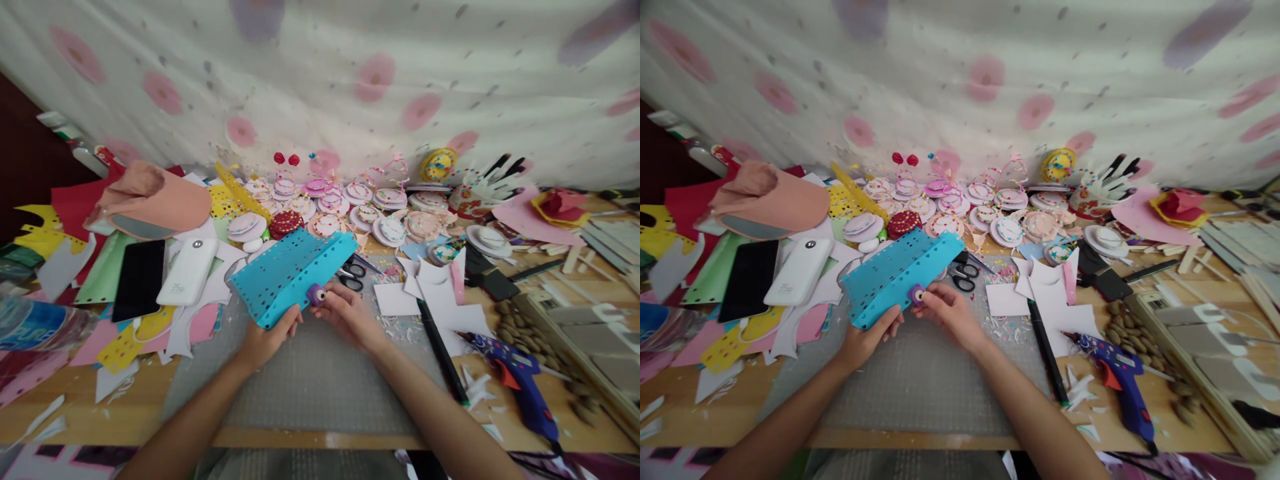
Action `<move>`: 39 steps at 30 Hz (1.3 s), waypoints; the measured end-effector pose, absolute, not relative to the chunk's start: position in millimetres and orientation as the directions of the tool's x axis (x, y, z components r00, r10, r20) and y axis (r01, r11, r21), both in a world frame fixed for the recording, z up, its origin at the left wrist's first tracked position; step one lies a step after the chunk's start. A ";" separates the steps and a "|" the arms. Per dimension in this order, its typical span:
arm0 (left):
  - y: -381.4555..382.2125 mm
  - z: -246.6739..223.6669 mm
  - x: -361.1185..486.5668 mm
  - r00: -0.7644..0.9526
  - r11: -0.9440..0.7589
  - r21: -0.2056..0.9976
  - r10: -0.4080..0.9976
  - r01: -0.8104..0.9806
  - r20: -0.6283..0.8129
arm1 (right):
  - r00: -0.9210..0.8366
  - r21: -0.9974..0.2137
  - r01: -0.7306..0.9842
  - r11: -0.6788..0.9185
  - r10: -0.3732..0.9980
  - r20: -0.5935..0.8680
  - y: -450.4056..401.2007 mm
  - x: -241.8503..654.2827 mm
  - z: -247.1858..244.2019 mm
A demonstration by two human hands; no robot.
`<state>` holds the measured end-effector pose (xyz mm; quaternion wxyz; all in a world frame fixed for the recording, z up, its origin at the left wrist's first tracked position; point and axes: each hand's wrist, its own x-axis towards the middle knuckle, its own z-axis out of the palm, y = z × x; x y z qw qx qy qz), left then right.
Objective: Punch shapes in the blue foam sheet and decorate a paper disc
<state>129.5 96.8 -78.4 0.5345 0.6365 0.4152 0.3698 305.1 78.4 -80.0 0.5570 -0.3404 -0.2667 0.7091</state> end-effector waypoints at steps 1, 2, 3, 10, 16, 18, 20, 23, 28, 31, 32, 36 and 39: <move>97.1 -77.9 129.3 0.386 -0.081 0.987 0.922 0.138 0.022 | -0.157 -0.751 -0.611 -0.249 0.969 -0.193 78.3 305.6 -80.2; 97.5 -77.6 129.0 0.393 -0.081 0.986 0.919 0.143 0.018 | -0.167 -0.748 -0.610 -0.261 0.965 -0.202 78.2 305.9 -80.8; 97.9 -77.7 128.7 0.401 -0.083 0.986 0.916 0.147 0.017 | -0.178 -0.747 -0.605 -0.275 0.962 -0.209 78.0 306.2 -81.6; 100.0 -77.1 125.4 0.451 -0.127 0.978 0.892 0.165 0.040 | -0.273 -0.681 -0.622 -0.386 0.922 -0.273 75.9 309.4 -83.6; 102.9 -73.1 121.1 0.481 -0.150 0.970 0.876 0.191 0.041 | -0.294 -0.676 -0.614 -0.408 0.913 -0.283 76.2 311.0 -80.9; 103.6 -74.0 121.2 0.489 -0.154 0.968 0.871 0.196 0.040 | -0.301 -0.680 -0.604 -0.415 0.909 -0.288 76.4 311.2 -81.8; 104.0 -75.1 121.9 0.495 -0.157 0.967 0.868 0.199 0.039 | -0.302 -0.677 -0.608 -0.414 0.910 -0.285 76.6 311.3 -82.9; 103.7 -75.5 122.6 0.487 -0.159 0.965 0.873 0.209 0.039 | -0.297 -0.669 -0.619 -0.411 0.911 -0.285 76.8 311.0 -83.3; 102.5 -73.7 122.0 0.476 -0.176 0.957 0.878 0.232 0.046 | -0.290 -0.667 -0.614 -0.421 0.907 -0.306 77.3 310.7 -81.9; 102.4 -74.0 122.0 0.482 -0.193 0.949 0.875 0.249 0.052 | -0.303 -0.671 -0.601 -0.434 0.901 -0.311 77.8 311.6 -81.8; 102.5 -74.5 122.2 0.483 -0.200 0.947 0.874 0.253 0.055 | -0.304 -0.667 -0.602 -0.439 0.898 -0.317 78.0 312.0 -81.8; 103.3 -77.0 123.0 0.474 -0.218 0.940 0.878 0.263 0.071 | -0.300 -0.641 -0.615 -0.460 0.888 -0.349 78.3 312.6 -80.9; 103.7 -77.5 123.3 0.468 -0.222 0.938 0.880 0.267 0.076 | -0.280 -0.653 -0.603 -0.458 0.888 -0.364 77.9 312.2 -80.1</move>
